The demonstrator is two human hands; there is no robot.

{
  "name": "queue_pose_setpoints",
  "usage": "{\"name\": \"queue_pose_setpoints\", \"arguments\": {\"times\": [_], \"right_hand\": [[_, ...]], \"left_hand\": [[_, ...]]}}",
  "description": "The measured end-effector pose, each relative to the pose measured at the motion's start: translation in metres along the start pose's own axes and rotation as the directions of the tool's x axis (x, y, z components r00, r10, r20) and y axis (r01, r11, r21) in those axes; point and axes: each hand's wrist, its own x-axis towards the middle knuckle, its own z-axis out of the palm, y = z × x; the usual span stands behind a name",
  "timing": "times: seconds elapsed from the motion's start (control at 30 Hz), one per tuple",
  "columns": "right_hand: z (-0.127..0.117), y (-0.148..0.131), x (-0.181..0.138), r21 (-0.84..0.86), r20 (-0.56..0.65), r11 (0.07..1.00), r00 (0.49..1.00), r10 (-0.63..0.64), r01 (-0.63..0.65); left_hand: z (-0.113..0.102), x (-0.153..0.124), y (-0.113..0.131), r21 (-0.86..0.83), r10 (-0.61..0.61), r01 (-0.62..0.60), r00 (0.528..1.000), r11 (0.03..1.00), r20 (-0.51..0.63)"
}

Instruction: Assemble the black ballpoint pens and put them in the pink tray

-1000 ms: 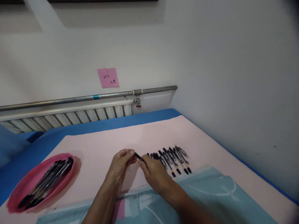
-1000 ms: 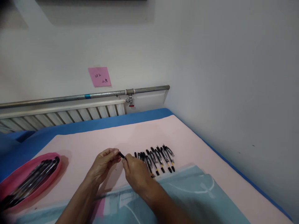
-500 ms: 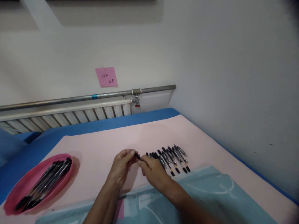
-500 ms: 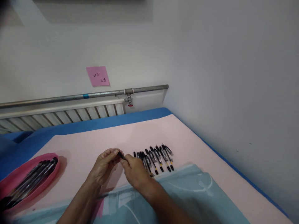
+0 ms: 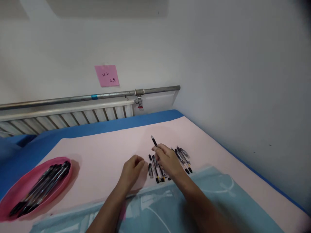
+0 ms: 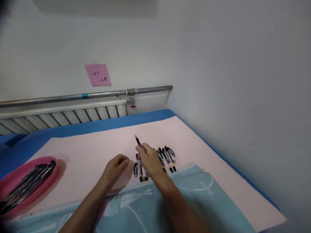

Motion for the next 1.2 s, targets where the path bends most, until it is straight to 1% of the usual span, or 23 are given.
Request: {"name": "queue_pose_setpoints", "arguments": {"times": [0.07, 0.13, 0.23, 0.33, 0.4, 0.43, 0.47, 0.5, 0.53, 0.6, 0.63, 0.67, 0.77, 0.9, 1.07, 1.13, 1.2], "right_hand": [[-0.002, 0.001, 0.001, 0.002, -0.014, 1.000, 1.000, -0.018, 0.018], [-0.002, 0.000, -0.001, -0.009, -0.008, 0.999, 0.999, -0.036, 0.036], [0.000, -0.003, -0.004, -0.039, 0.013, 0.998, 0.998, -0.058, 0.059], [0.001, -0.007, -0.005, -0.081, 0.017, 0.994, 0.998, -0.066, 0.067], [0.002, -0.008, -0.006, -0.131, 0.017, 0.988, 0.997, -0.075, 0.076], [0.004, -0.008, -0.006, -0.159, 0.024, 0.983, 0.996, -0.087, 0.090], [0.006, -0.007, -0.007, -0.184, 0.041, 0.977, 0.993, -0.107, 0.112], [0.009, -0.006, -0.008, -0.201, 0.067, 0.969, 0.989, -0.130, 0.141], [0.013, -0.005, -0.010, -0.211, 0.096, 0.962, 0.983, -0.154, 0.171], [0.020, -0.002, -0.014, -0.226, 0.154, 0.947, 0.968, -0.196, 0.228], [0.023, -0.001, -0.016, -0.237, 0.177, 0.939, 0.961, -0.211, 0.250], [0.026, 0.000, -0.018, -0.253, 0.195, 0.930, 0.955, -0.222, 0.268], [0.032, 0.002, -0.021, -0.296, 0.228, 0.907, 0.944, -0.237, 0.299], [0.035, 0.004, -0.022, -0.303, 0.236, 0.911, 0.949, -0.211, 0.278], [0.037, 0.006, -0.022, -0.296, 0.174, 0.917, 0.959, -0.224, 0.268], [0.038, 0.006, -0.021, -0.293, 0.140, 0.918, 0.962, -0.234, 0.266], [0.038, 0.007, -0.021, -0.282, 0.132, 0.923, 0.964, -0.231, 0.260]], "left_hand": [[0.008, -0.001, -0.004, 0.232, 0.070, -0.061, 0.997, 0.971, -0.034], [0.015, -0.003, -0.005, 0.355, 0.111, -0.092, 0.993, 0.930, -0.033], [0.022, -0.005, -0.006, 0.397, 0.108, -0.093, 0.994, 0.913, -0.015], [0.019, -0.005, -0.005, 0.361, 0.083, -0.063, 0.996, 0.930, -0.041], [0.012, -0.003, -0.002, 0.291, 0.074, -0.049, 0.994, 0.956, -0.077], [0.008, -0.002, 0.001, 0.220, 0.073, -0.050, 0.993, 0.974, -0.098], [0.003, -0.001, 0.005, 0.114, 0.067, -0.053, 0.991, 0.992, -0.118], [-0.002, -0.001, 0.009, -0.026, 0.050, -0.054, 0.989, 0.998, -0.137], [-0.006, 0.000, 0.013, -0.185, 0.023, -0.051, 0.989, 0.981, -0.149], [-0.012, 0.000, 0.019, -0.462, -0.041, -0.028, 0.990, 0.886, -0.138], [-0.014, -0.001, 0.021, -0.547, -0.065, -0.015, 0.990, 0.837, -0.127], [-0.015, -0.001, 0.023, -0.595, -0.078, -0.008, 0.990, 0.804, -0.118], [-0.014, -0.003, 0.024, -0.635, -0.096, -0.001, 0.988, 0.773, -0.119], [-0.012, -0.004, 0.025, -0.689, -0.162, 0.039, 0.980, 0.724, -0.115], [-0.016, -0.002, 0.025, -0.668, -0.181, 0.069, 0.978, 0.741, -0.101], [-0.018, -0.001, 0.023, -0.680, -0.186, 0.068, 0.977, 0.730, -0.102], [-0.019, 0.001, 0.021, -0.702, -0.195, 0.078, 0.977, 0.708, -0.088]]}}
